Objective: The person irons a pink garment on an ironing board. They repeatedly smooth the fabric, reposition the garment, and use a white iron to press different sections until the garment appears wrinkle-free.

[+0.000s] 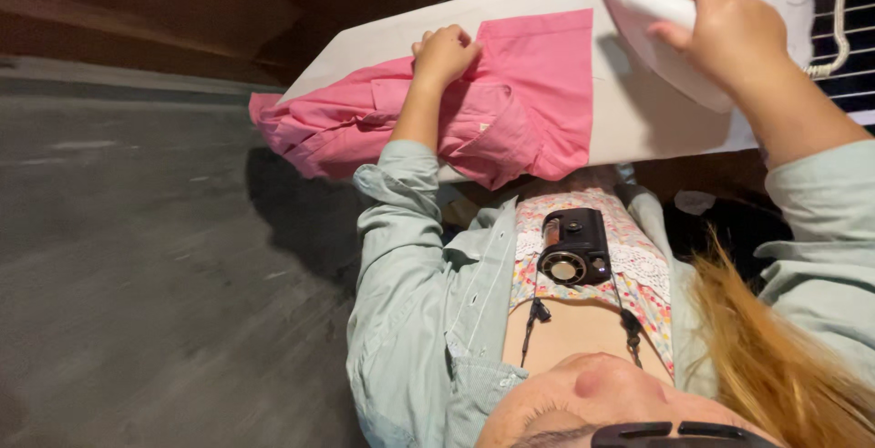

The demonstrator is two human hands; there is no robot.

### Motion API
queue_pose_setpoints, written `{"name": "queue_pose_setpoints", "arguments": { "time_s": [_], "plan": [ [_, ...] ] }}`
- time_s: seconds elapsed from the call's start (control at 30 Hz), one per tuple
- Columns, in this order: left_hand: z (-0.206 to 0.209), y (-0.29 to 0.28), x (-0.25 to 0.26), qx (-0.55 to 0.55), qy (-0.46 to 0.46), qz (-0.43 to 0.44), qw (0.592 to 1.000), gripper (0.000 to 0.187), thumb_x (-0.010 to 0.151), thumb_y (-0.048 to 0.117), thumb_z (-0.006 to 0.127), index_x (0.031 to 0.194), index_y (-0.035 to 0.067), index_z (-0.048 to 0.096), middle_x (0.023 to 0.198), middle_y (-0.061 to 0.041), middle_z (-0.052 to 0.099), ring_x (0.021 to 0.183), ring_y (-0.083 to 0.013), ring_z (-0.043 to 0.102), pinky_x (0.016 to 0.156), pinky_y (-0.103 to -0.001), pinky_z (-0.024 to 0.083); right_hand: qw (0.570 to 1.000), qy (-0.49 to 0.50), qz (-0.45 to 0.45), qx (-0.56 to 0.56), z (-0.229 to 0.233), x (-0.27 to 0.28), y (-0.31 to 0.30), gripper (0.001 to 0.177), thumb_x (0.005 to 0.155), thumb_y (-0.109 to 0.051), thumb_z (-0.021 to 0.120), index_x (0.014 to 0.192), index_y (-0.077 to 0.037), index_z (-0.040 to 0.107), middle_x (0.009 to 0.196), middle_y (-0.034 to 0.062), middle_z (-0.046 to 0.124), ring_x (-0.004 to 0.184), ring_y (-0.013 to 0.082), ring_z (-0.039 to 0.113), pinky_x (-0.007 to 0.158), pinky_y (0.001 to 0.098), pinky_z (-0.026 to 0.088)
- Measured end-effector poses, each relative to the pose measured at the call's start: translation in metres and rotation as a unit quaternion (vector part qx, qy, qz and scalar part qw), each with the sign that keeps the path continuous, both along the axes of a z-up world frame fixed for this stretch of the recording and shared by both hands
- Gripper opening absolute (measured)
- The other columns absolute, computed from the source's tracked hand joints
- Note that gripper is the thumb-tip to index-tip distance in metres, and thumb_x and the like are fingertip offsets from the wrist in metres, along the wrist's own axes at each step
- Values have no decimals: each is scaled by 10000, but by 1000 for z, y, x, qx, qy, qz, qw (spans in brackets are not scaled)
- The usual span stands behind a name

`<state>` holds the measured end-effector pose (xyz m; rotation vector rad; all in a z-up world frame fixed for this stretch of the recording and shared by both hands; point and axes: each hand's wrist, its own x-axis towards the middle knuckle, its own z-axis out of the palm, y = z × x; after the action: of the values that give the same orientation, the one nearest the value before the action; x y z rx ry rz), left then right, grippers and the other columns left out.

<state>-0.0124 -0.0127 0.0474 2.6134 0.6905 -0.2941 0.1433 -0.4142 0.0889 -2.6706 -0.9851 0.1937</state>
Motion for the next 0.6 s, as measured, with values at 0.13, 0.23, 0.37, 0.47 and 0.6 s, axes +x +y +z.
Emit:
{"name": "queue_pose_setpoints", "arguments": {
  "time_s": [0.13, 0.23, 0.37, 0.47, 0.6],
  "plan": [
    [-7, 6, 6, -72, 36, 19, 997, 284, 763, 456, 756, 821, 178, 760, 796, 4, 782, 860, -206, 720, 908, -418, 432, 996, 2, 84, -8, 8, -56, 39, 582, 976, -553, 738, 1150, -24, 566, 845, 194, 688, 692, 406, 680, 586, 490, 530],
    [-16, 10, 6, -91, 10, 30, 995, 275, 749, 441, 769, 806, 172, 751, 784, 18, 775, 813, -187, 724, 883, -400, 433, 991, 23, 129, 3, 12, -92, 52, 521, 936, -508, 723, 1054, -31, 552, 789, 173, 683, 668, 396, 675, 566, 476, 527],
    [-26, 15, -1, -161, -49, 41, 985, 255, 766, 423, 758, 829, 176, 761, 761, 44, 770, 754, -139, 724, 899, -378, 437, 993, 24, 117, 1, 11, -109, 55, 483, 925, -478, 714, 1023, -35, 550, 803, 170, 689, 654, 388, 673, 548, 479, 524],
    [-24, 19, -4, -202, -70, 37, 976, 245, 769, 383, 783, 865, 158, 759, 743, 34, 719, 709, -112, 672, 776, -324, 523, 995, 22, 100, -16, 12, -111, 58, 488, 936, -481, 716, 1031, -31, 553, 813, 174, 693, 637, 386, 669, 538, 472, 526],
    [-19, 18, -4, -295, -50, 78, 951, 184, 782, 260, 772, 877, 115, 710, 740, 13, 683, 655, -111, 627, 616, -286, 534, 998, 6, 67, -19, 8, -118, 75, 466, 950, -463, 726, 1029, -37, 557, 825, 173, 695, 635, 380, 672, 540, 466, 531]
  ]
}}
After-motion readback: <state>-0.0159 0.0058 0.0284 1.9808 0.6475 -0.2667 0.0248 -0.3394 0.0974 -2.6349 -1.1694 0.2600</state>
